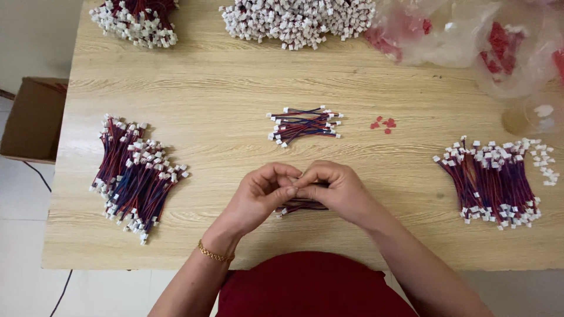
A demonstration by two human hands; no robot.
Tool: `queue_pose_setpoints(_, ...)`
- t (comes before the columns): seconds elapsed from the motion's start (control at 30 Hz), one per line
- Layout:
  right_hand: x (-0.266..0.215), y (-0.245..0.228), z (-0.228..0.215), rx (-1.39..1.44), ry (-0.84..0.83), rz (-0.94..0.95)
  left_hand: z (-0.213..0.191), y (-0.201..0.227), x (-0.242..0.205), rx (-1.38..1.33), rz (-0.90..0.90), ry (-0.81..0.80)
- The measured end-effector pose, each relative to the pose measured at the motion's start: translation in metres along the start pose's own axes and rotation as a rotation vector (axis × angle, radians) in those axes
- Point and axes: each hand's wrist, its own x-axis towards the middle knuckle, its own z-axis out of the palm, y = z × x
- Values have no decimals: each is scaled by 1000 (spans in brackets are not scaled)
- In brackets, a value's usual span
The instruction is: Sorting and stacking small wire harnesses with connectors on a wooden table
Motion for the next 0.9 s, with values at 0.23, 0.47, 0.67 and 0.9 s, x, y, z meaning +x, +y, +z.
queue_pose_setpoints(0.23,7,5,9,-225,2,11,-22,25,20,505,-84,-104)
queue_pose_setpoints(0.47,-1,12,-51,-438,335,113,-53,13,121,1415,332,159)
queue_pose_setpoints(0.67,-19,80,-132,-661,644,261,-52,-7,175,1504,266,102)
queue_pose_setpoints(0.9,2,85,-146,-805,566,321,-58,-21,178,1542,263,120)
